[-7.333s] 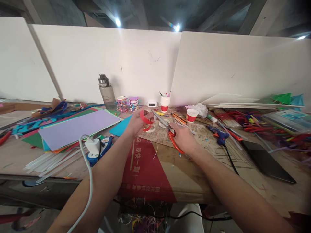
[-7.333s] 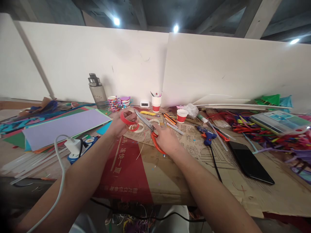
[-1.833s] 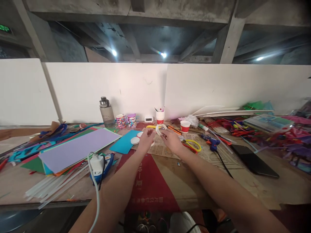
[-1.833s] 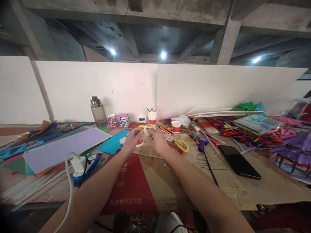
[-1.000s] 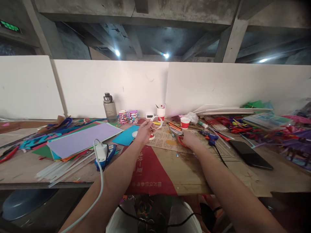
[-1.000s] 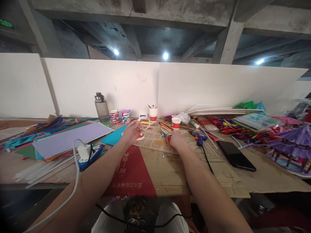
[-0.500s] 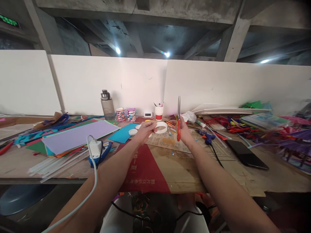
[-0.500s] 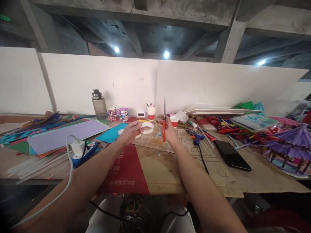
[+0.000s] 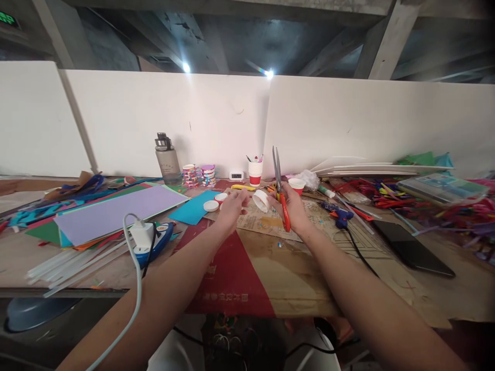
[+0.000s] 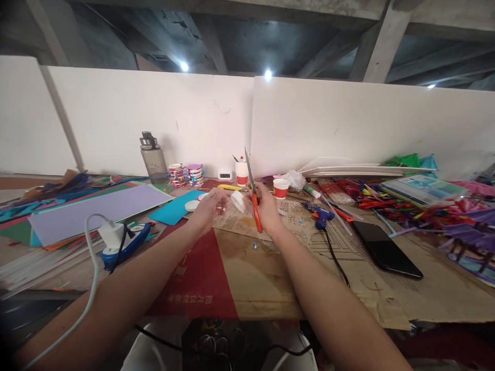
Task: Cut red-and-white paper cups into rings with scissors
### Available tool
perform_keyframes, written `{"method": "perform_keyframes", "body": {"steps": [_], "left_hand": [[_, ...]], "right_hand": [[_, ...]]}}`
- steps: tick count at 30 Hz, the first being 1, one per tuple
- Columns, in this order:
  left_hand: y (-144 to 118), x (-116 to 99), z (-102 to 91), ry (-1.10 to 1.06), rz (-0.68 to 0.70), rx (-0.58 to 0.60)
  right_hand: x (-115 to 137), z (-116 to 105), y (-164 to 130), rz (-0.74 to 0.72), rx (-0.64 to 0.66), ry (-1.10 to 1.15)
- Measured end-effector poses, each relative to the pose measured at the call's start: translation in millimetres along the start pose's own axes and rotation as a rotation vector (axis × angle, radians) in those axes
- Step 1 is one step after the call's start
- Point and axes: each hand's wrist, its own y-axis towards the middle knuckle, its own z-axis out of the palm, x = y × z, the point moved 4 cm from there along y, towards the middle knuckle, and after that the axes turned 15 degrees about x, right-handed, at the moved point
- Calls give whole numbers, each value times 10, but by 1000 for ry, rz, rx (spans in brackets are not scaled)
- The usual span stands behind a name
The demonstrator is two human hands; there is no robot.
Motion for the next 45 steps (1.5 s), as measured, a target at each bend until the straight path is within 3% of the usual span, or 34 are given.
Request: {"method": "perform_keyframes", "body": {"steps": [3, 6, 10, 16, 19, 25, 31, 36, 45], "left_hand": [[-29, 39, 126, -41, -154, 103], [-53, 42, 204, -166, -196, 134], [-32, 29, 143, -219, -130, 60], [36, -81, -74, -233, -9, -100], [31, -163, -107, -267, -6, -146], [-11, -204, -1, -345, -30, -113], [7, -179, -4, -340, 2, -100], [11, -202, -5, -330, 45, -98], [-26, -210, 42, -392, -35, -162]], "right_hand": [[-43, 51, -11, 0, -16, -62], [-8, 113, -39, -18, 3, -134], [61, 155, -82, -22, 30, -226], [-40, 102, -85, 147, 42, -438], [-36, 70, -74, 113, 53, -550], [67, 114, -111, 12, 86, -777], [103, 167, -145, 28, 125, -914], [113, 178, -152, 30, 126, -930], [82, 193, -147, 35, 164, -916]]}}
